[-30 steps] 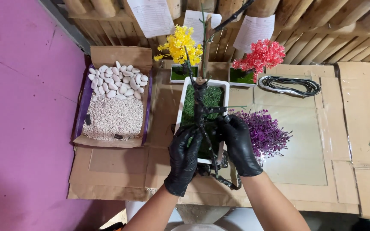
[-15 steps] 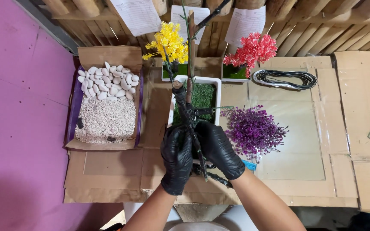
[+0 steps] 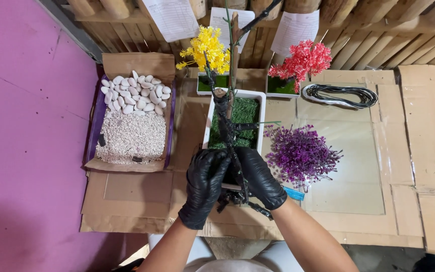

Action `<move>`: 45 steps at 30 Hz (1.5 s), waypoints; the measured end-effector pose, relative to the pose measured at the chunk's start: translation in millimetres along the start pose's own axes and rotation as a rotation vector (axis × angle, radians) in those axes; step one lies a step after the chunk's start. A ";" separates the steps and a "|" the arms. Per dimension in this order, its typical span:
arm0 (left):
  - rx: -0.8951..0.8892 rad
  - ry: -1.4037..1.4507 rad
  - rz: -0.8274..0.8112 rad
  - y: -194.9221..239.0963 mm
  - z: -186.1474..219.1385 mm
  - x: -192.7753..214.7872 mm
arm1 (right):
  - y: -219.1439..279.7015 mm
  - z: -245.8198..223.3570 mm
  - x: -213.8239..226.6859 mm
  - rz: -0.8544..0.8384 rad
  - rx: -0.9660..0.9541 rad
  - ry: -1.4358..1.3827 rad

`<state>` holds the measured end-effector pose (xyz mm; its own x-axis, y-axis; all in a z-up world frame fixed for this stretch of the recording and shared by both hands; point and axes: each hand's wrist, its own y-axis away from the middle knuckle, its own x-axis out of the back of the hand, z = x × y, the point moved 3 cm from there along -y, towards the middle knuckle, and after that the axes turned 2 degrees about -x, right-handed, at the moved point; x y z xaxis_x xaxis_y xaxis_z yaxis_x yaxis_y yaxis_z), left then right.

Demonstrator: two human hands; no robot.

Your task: Wiring decorative purple floral clusters onto the branches of an artificial bonsai tree using pliers and a lighter.

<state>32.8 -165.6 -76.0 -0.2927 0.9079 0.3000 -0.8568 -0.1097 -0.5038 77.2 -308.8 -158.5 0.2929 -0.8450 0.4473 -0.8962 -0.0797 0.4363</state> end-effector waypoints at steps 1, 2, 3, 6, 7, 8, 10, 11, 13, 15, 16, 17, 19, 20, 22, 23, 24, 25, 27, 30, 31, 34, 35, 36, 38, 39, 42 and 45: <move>-0.002 0.002 0.003 -3.7 2.4 1.3 | 3.5 -4.6 -0.9 0.002 0.002 0.003; -0.076 -0.060 0.030 -7.3 6.9 3.5 | 7.0 -8.5 -1.3 0.024 -0.017 -0.159; -0.150 -0.122 0.058 -10.2 11.5 5.5 | 11.0 -11.8 -1.9 0.047 -0.036 -0.320; -0.233 -0.243 0.051 -15.8 11.1 10.2 | 53.0 -57.9 10.1 0.098 -0.219 -0.784; -0.233 -0.242 0.056 -14.7 3.1 11.9 | 66.4 -75.3 15.3 0.098 -0.216 -0.779; -0.243 -0.289 0.071 -13.7 -4.5 13.6 | 81.0 -89.1 17.9 0.132 -0.357 -1.128; -0.258 -0.334 0.092 -18.4 -13.9 21.7 | 82.8 -90.2 19.1 0.162 -0.490 -1.475; -0.309 -0.374 0.079 -20.9 -13.7 26.8 | 70.9 -75.0 20.4 0.171 -0.452 -1.366; -0.358 -0.413 0.071 -24.8 -18.9 32.6 | 63.9 -59.1 29.5 0.181 -0.413 -1.252; -0.564 -0.708 0.240 -23.4 -23.1 34.9 | 76.8 -76.8 60.8 0.447 0.369 -0.412; -0.560 -0.708 0.244 -30.5 -21.5 40.4 | 77.0 -80.4 69.8 0.445 0.370 -0.407; -0.611 -0.812 0.230 -37.2 -18.7 44.5 | 78.8 -86.8 79.1 0.467 0.457 -0.352; -0.660 -0.915 0.218 -49.2 -1.6 46.7 | 86.9 -106.5 90.1 0.489 0.547 -0.292; -0.612 -0.934 0.270 -55.1 12.5 46.6 | 92.7 -121.5 89.8 0.429 0.578 -0.221; -0.566 -0.953 0.328 -64.6 31.0 43.2 | 100.6 -142.4 89.8 0.370 0.614 -0.148; -0.559 -1.036 0.375 -66.1 35.8 39.8 | 103.4 -148.5 88.6 0.323 0.647 -0.117; -0.550 -1.119 0.421 -67.7 40.4 36.1 | 105.9 -154.4 87.2 0.275 0.679 -0.086; -0.548 -1.119 0.423 -69.4 48.9 39.8 | 112.7 -162.3 86.2 0.274 0.679 -0.084; -0.612 -0.934 0.373 -73.4 66.4 46.2 | 126.9 -179.4 84.2 0.351 0.717 0.133; -0.620 -0.908 0.366 -72.5 64.9 39.9 | 132.7 -192.8 79.1 0.453 0.687 0.122; -0.620 -0.908 0.368 -72.4 63.2 36.9 | 132.5 -192.0 78.1 0.453 0.689 0.123; -0.592 -0.917 0.395 -69.6 63.5 31.3 | 130.5 -186.0 76.5 0.459 0.626 0.185; -0.570 -0.981 0.426 -70.4 67.6 31.9 | 127.9 -184.5 77.7 0.436 0.598 0.172; -0.546 -1.045 0.456 -71.3 71.8 32.8 | 125.6 -183.2 78.7 0.413 0.570 0.159; -0.642 -0.871 0.377 -77.3 74.5 39.2 | 129.0 -189.7 81.0 0.380 0.539 0.176; -0.732 -0.696 0.295 -79.4 76.5 42.5 | 130.4 -192.6 81.2 0.347 0.508 0.190; -0.715 -0.423 0.168 -80.8 89.9 51.6 | 125.5 -190.4 81.6 0.340 0.482 0.175; -0.525 -0.056 0.192 -82.5 72.5 42.0 | 113.2 -180.1 80.7 0.329 0.441 0.152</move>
<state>60.5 -147.7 36.9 -0.4571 0.8669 0.1986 -0.4641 -0.0420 -0.8848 59.3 -290.7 67.6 -0.0100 -0.7794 0.6265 -0.9930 -0.0659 -0.0979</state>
